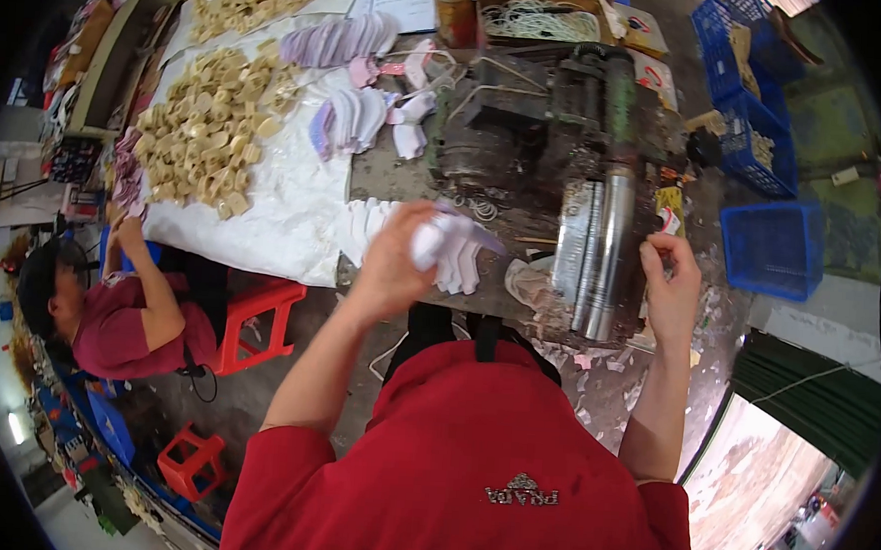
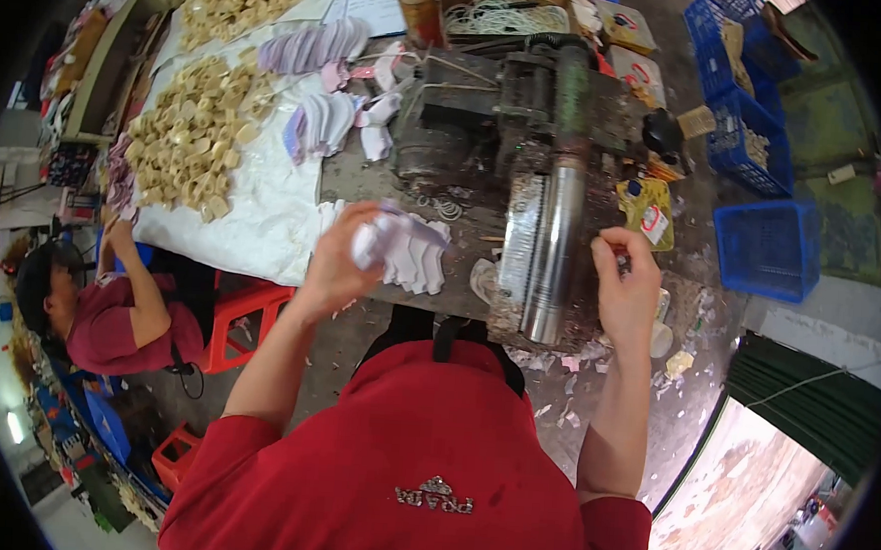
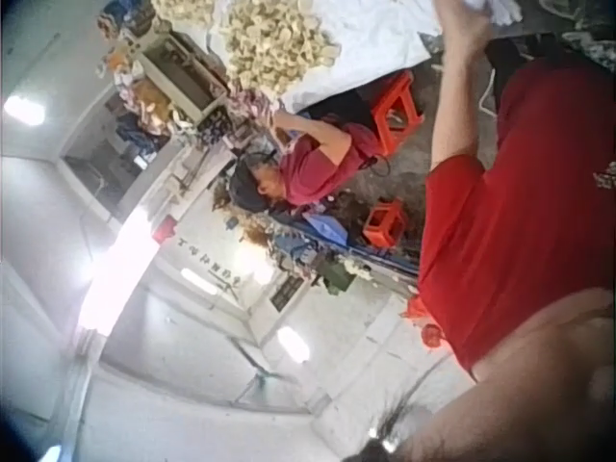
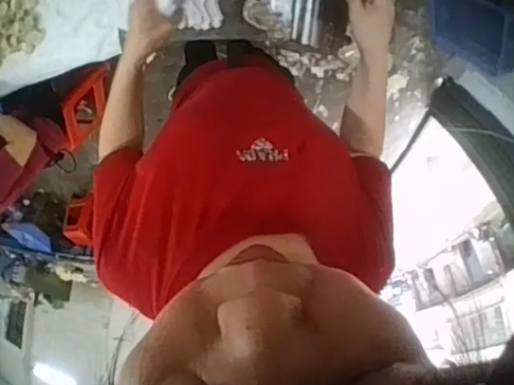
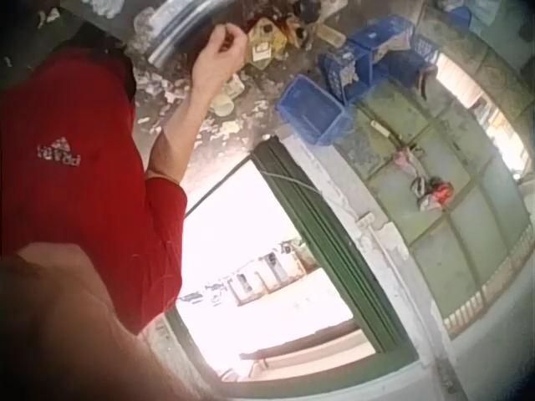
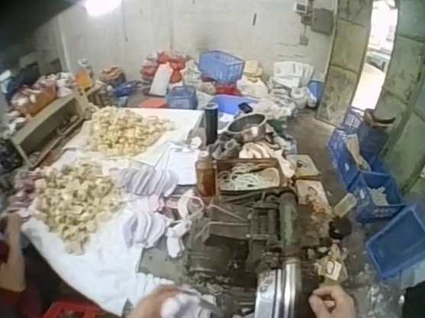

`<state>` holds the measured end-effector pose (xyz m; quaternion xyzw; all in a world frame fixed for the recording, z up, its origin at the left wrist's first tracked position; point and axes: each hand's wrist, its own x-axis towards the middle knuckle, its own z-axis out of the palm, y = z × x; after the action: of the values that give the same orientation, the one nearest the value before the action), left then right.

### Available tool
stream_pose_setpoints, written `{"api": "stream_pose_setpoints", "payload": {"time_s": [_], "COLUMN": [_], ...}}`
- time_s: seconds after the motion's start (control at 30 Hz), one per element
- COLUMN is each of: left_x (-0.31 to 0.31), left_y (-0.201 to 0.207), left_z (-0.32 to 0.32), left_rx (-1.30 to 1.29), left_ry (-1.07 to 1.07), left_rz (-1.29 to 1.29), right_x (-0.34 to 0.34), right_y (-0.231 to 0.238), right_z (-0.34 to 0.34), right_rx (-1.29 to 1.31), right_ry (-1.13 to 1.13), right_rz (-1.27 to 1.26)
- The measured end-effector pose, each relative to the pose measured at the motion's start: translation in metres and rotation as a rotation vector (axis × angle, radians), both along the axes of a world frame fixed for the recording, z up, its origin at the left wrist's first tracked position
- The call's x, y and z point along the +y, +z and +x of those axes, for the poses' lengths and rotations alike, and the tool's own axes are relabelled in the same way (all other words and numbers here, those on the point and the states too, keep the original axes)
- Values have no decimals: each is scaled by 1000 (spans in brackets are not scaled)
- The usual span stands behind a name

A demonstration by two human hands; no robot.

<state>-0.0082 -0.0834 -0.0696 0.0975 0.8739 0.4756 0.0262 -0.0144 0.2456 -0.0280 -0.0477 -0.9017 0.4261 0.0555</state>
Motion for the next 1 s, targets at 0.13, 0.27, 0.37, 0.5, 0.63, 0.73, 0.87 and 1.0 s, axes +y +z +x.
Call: {"api": "stream_pose_setpoints", "payload": {"time_s": [0.13, 0.27, 0.37, 0.5, 0.63, 0.73, 0.87, 1.0], "left_x": [-93, -133, -130, -95, -18, 37, 72, 83], "left_y": [-53, -77, -70, -31, 27, 47, 55, 64], "left_z": [0, 22, 22, 2, -1, 7, 11, 12], "left_rx": [3, -171, -251, -364, -401, -372, -330, -297], "left_ry": [218, -117, -280, 49, 223, 57, 63, 119], "left_rz": [-281, -782, -814, -369, 866, 1115, 1180, 1061], "right_x": [-1, -5, -6, -25, -81, -121, -122, -111], "right_y": [-13, -10, -5, 10, 28, 32, 20, 25], "right_z": [-4, -8, -10, -8, -3, 6, 14, 11], "right_rx": [-39, -16, 10, 56, 149, 240, 365, 367], "right_ry": [-42, -84, -100, -87, 308, 387, 239, 250], "right_rz": [-168, -279, -279, -302, -231, -123, -194, -143]}}
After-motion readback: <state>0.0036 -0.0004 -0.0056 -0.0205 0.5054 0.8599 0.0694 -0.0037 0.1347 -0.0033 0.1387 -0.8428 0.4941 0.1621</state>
